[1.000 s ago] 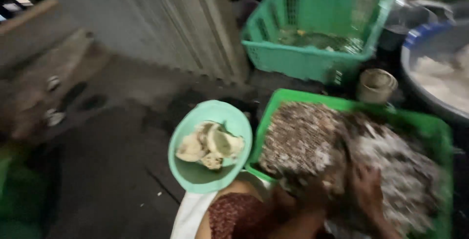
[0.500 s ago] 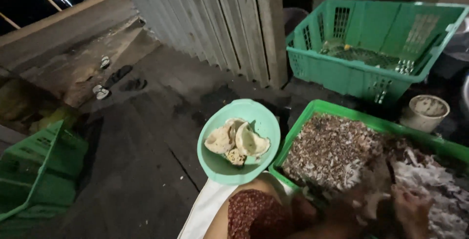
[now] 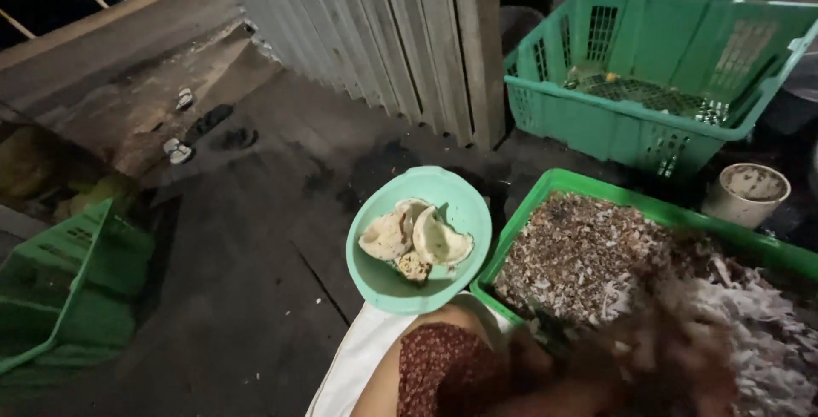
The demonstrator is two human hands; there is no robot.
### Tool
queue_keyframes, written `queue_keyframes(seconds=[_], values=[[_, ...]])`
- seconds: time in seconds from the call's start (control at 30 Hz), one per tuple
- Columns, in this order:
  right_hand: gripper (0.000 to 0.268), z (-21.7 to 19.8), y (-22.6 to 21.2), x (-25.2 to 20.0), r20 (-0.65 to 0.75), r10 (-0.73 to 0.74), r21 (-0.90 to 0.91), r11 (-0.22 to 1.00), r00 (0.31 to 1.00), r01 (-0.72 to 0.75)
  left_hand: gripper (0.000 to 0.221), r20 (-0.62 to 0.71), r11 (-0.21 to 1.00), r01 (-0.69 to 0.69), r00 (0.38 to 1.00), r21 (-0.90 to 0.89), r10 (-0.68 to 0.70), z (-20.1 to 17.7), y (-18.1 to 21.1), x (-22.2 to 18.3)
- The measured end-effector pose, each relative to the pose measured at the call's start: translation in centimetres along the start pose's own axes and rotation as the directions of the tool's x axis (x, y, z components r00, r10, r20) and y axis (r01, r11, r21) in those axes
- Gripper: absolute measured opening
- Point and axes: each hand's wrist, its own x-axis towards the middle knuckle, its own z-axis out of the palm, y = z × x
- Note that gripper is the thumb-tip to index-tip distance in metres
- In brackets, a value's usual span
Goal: Person sits on the floor and grates pieces of coconut using a hand grater into a green tray
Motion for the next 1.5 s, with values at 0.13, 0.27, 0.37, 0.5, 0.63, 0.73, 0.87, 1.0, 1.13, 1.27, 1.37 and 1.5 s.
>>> queue_keyframes(seconds=[0.13,0.27,0.37,0.5,0.63,0.73,0.87,1.0,1.13,1.27,1.37,1.5], values=[[0.012,-7.5,-1.8,4.7,-0.170,-0.095,0.493,0.853,0.981,0.168,0.037,0.006,0.999,-0.031,1.000,0.025,0.031,1.0,-7.1,6.8],[0.053,-7.4,-5.5,4.4,-0.112,0.165,0.834,0.551,0.980,0.002,0.037,0.051,0.999,-0.001,0.999,0.041,-0.001,-2.3,-14.3,8.0],[0.042,-14.7,-4.8,6.1,0.422,0.425,0.391,0.712,0.801,-0.584,0.037,0.164,1.000,-0.028,0.986,0.000,0.027,0.3,-14.6,8.5],[0.051,-19.4,-8.1,7.2,0.374,0.367,0.678,0.518,0.852,-0.521,0.028,0.325,0.263,0.239,0.875,-0.935,0.359,0.0,-16.0,9.2],[0.034,-15.9,-5.0,9.3,0.583,0.556,0.343,0.494,0.593,-0.799,0.078,0.077,0.991,-0.132,0.988,-0.031,0.134,-9.5,-5.2,8.2],[0.031,-18.9,-7.0,9.7,0.412,0.595,0.543,0.448,0.690,-0.710,0.044,-0.220,0.641,-0.305,0.765,0.704,0.605,-2.8,-12.8,9.4],[0.094,-22.7,-9.8,10.0,0.717,0.421,0.230,0.609,0.555,-0.759,0.059,0.329,0.770,-0.363,0.921,0.525,0.209,-4.7,-12.8,7.2],[0.028,-22.5,-6.8,11.4,0.517,0.579,0.353,0.528,0.631,-0.773,0.082,0.216,0.974,-0.161,0.968,0.158,0.125,-6.1,-10.3,8.0],[0.089,-21.9,-10.7,9.0,0.654,0.462,0.291,0.577,0.599,-0.763,0.078,0.472,0.839,-0.174,0.875,0.516,-0.109,-1.4,-18.3,7.5],[0.028,-25.7,-6.9,13.0,0.522,0.516,0.440,0.519,0.679,-0.733,0.057,0.463,0.480,0.662,0.748,-0.576,-0.476,-13.0,0.6,9.2],[0.025,-26.4,-7.1,12.4,0.592,0.442,0.385,0.579,0.674,-0.718,0.066,0.429,0.810,0.492,0.837,-0.319,-0.340,-10.7,-4.2,8.7],[0.049,-25.6,-8.6,11.1,0.541,0.351,0.297,0.770,0.764,-0.565,0.055,0.401,0.943,-0.248,0.905,0.224,0.143,-4.3,-13.2,8.0]])
